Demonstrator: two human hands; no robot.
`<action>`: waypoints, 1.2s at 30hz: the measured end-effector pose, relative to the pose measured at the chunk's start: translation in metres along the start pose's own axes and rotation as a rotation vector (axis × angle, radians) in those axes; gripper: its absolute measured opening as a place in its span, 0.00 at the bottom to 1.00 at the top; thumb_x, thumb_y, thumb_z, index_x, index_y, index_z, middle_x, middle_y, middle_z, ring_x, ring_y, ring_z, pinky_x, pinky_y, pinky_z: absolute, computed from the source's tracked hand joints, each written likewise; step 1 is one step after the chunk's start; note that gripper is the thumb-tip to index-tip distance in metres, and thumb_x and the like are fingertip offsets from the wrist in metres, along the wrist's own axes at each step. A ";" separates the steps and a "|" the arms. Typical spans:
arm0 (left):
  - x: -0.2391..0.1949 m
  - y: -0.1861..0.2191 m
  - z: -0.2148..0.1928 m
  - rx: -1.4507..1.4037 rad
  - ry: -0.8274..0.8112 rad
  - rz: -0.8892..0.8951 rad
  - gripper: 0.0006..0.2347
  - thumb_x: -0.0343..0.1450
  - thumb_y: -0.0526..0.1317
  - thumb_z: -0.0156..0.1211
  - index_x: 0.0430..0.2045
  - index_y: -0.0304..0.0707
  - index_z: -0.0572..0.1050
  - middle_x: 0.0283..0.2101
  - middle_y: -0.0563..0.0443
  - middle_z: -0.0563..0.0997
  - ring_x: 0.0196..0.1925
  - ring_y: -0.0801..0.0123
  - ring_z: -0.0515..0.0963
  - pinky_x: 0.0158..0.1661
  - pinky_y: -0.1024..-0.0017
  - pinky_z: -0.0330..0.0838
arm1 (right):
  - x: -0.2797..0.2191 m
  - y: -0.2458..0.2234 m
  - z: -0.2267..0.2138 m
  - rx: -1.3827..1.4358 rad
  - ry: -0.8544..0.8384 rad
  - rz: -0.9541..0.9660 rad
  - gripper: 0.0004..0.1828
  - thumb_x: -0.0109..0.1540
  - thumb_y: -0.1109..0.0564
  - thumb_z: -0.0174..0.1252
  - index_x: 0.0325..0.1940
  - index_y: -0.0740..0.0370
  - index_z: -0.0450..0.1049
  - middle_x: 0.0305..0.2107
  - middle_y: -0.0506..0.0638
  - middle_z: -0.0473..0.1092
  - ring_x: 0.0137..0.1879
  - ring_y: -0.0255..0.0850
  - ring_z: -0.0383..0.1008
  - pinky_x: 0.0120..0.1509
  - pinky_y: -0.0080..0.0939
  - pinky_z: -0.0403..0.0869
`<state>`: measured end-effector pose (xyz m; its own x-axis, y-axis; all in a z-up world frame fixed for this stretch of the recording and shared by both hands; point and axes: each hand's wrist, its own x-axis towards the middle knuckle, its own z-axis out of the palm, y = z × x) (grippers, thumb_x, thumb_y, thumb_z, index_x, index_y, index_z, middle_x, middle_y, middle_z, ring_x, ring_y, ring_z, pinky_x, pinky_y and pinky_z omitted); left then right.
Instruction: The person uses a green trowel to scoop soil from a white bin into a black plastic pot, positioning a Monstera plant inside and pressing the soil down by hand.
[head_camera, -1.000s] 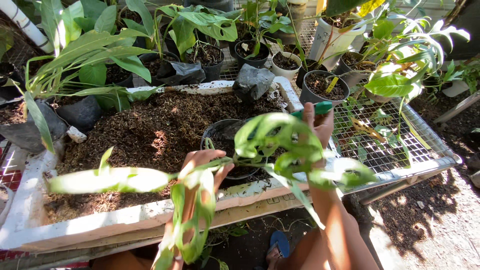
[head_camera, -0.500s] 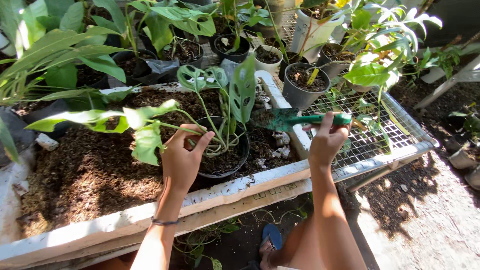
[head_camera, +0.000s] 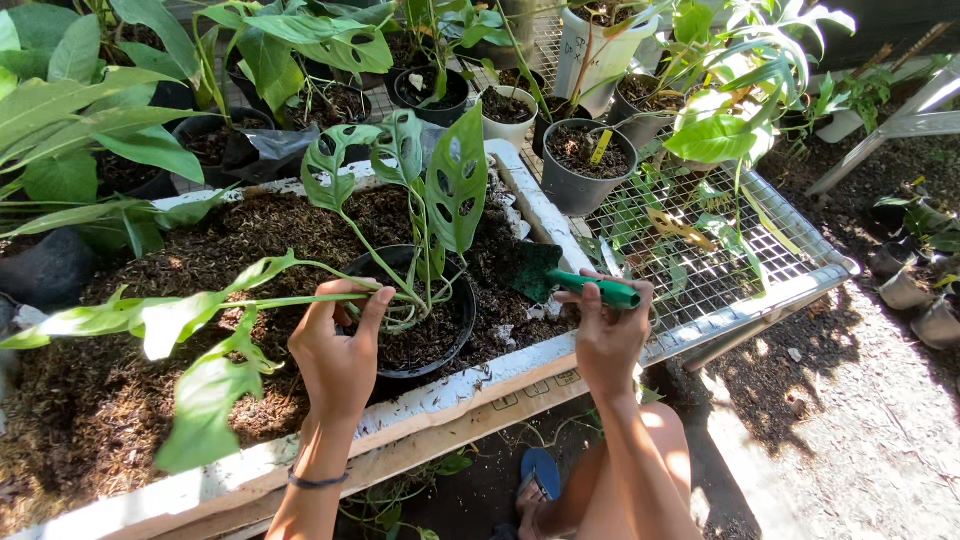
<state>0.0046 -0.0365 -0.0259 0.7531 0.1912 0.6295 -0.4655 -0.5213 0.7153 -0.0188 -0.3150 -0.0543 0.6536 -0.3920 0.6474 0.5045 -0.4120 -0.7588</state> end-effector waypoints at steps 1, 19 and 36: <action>0.000 -0.001 0.001 0.018 -0.003 0.012 0.09 0.73 0.44 0.71 0.37 0.41 0.78 0.32 0.48 0.86 0.29 0.62 0.83 0.33 0.67 0.74 | 0.005 -0.005 -0.002 0.064 -0.021 0.149 0.07 0.72 0.63 0.48 0.50 0.69 0.59 0.46 0.69 0.72 0.39 0.55 0.83 0.52 0.57 0.81; -0.004 -0.004 0.001 0.017 -0.018 0.005 0.09 0.73 0.45 0.70 0.37 0.41 0.78 0.33 0.46 0.86 0.31 0.59 0.85 0.37 0.62 0.76 | 0.046 0.002 0.003 0.211 -0.095 0.351 0.09 0.71 0.62 0.51 0.51 0.69 0.60 0.46 0.72 0.75 0.40 0.57 0.83 0.53 0.59 0.81; -0.001 0.002 -0.001 0.024 -0.017 0.043 0.08 0.74 0.42 0.69 0.36 0.38 0.77 0.32 0.45 0.85 0.33 0.56 0.86 0.42 0.59 0.79 | 0.080 0.011 0.018 0.140 -0.262 0.086 0.07 0.70 0.65 0.54 0.48 0.72 0.63 0.41 0.67 0.77 0.34 0.48 0.84 0.41 0.43 0.78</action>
<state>0.0023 -0.0372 -0.0254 0.7405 0.1535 0.6542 -0.4866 -0.5490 0.6796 0.0496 -0.3362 -0.0120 0.8112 -0.1876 0.5539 0.5021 -0.2623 -0.8241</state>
